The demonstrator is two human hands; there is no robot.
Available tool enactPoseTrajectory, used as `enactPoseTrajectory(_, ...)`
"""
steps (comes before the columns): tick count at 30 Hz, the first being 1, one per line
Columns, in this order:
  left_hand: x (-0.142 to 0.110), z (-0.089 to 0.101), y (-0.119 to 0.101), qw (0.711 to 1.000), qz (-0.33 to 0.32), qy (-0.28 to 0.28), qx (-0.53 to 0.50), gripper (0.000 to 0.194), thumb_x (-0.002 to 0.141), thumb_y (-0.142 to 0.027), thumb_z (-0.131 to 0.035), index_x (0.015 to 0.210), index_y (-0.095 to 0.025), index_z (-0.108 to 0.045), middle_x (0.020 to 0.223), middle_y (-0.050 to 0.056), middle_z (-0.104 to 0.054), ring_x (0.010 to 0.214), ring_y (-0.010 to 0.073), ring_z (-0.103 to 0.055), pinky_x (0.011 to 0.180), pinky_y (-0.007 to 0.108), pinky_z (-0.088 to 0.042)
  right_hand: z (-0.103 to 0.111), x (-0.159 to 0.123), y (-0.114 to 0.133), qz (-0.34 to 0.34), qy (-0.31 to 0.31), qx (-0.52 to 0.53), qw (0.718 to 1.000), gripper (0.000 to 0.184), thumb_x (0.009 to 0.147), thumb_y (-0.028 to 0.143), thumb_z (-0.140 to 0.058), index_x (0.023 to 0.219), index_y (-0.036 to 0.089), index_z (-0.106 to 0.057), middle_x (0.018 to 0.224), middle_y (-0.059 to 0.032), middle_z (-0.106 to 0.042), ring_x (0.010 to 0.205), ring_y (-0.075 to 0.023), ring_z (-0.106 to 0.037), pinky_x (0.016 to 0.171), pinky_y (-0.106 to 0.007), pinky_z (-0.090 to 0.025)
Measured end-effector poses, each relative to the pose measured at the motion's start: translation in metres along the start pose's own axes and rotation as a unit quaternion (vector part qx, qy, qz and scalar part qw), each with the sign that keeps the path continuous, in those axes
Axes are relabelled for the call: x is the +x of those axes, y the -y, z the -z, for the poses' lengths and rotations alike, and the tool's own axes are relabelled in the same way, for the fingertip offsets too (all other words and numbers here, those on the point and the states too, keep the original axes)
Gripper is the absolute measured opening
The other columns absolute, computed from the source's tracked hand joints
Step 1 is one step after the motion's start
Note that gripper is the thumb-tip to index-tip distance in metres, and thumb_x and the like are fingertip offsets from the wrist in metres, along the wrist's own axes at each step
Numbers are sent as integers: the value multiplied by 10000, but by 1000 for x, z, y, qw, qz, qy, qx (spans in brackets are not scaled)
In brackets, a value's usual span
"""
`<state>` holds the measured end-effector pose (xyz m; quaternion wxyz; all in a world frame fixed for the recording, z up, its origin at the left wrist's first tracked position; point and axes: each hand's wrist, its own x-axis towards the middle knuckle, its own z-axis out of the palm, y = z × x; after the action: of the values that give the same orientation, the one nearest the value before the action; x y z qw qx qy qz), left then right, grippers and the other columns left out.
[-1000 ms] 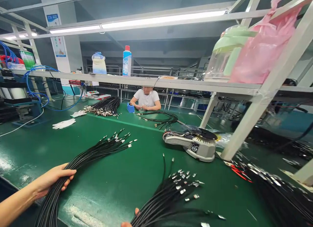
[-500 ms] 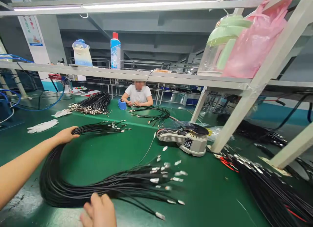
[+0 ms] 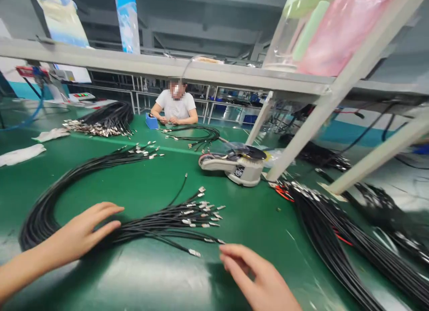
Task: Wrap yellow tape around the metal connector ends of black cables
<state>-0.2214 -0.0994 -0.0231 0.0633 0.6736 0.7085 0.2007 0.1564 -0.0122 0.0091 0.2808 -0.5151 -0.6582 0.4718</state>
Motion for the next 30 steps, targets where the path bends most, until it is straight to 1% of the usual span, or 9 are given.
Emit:
enactPoseTrajectory(2, -10, -19, -31, 999, -31, 9, 3, 463, 826, -493, -453, 1214, -245, -503, 1195, 68, -555, 1081, 236, -516, 942, 362, -398, 4, 12, 15, 102, 30, -80, 991, 200, 697, 353, -657, 860, 258, -726, 873, -48, -717, 802, -225, -641, 761, -319, -489)
enactPoseTrajectory(5, -3, -34, -53, 1000, -1, 8, 21, 451, 806, -475, -476, 1144, -190, -564, 1031, 92, -620, 961, 252, -557, 845, 371, -431, -2, 30, 27, 188, 123, -183, 957, 218, 754, 320, -601, 932, 234, -693, 890, -43, -702, 798, -205, -627, 738, -307, -487)
enactPoseTrajectory(9, 13, -24, -56, 994, 88, 44, -36, 360, 799, -488, -437, 818, -200, -652, 819, 37, -650, 803, 213, -582, 731, 292, -417, -12, 55, 20, 245, 189, -298, 903, 405, 666, 323, -691, 1051, 207, -650, 1044, -78, -658, 957, -238, -591, 843, -331, -451)
enactPoseTrajectory(15, 23, -11, -52, 978, 186, 77, -62, 479, 788, -562, -318, 665, -175, -571, 574, 12, -581, 565, 185, -546, 536, 258, -357, -1, 95, -17, 246, 31, -211, 945, 250, 816, 269, -481, 980, 192, -653, 957, -70, -687, 847, -200, -631, 795, -343, -482)
enactPoseTrajectory(17, 28, -15, -58, 977, 171, 105, -75, 468, 774, -570, -343, 711, -169, -577, 606, 14, -598, 577, 181, -554, 539, 251, -367, 5, 101, -23, 240, 5, -200, 950, 263, 824, 263, -454, 982, 185, -649, 965, -77, -690, 850, -207, -635, 790, -355, -487)
enactPoseTrajectory(19, 32, -19, -70, 978, 132, 134, -89, 413, 697, -566, -491, 798, -177, -584, 728, 16, -633, 670, 186, -575, 585, 242, -387, 8, 100, -24, 245, -4, -188, 951, 255, 814, 263, -468, 972, 187, -653, 935, -66, -700, 825, -203, -643, 764, -340, -497)
enactPoseTrajectory(23, 37, -21, -94, 977, 69, 179, -99, 389, 515, -409, -703, 816, -195, -580, 822, 10, -636, 767, 205, -573, 643, 247, -394, 5, 89, -16, 276, 15, -168, 946, 201, 787, 265, -523, 902, 226, -682, 879, -24, -716, 779, -185, -649, 725, -302, -501)
enactPoseTrajectory(26, 39, -5, -97, 964, 57, 228, -121, 277, 603, -415, -640, 743, -190, -559, 682, -12, -614, 632, 179, -578, 571, 248, -402, 7, 86, -12, 288, 0, -147, 946, 184, 786, 262, -528, 868, 234, -690, 879, -20, -720, 806, -189, -652, 743, -300, -495)
enactPoseTrajectory(30, 50, 21, -85, 939, 60, 266, -209, 344, 720, -492, -513, 851, -175, -535, 725, 5, -630, 563, 156, -582, 513, 247, -413, 23, 92, -13, 271, -77, -106, 954, 251, 814, 311, -482, 940, 186, -659, 844, -61, -715, 753, -199, -664, 711, -321, -509)
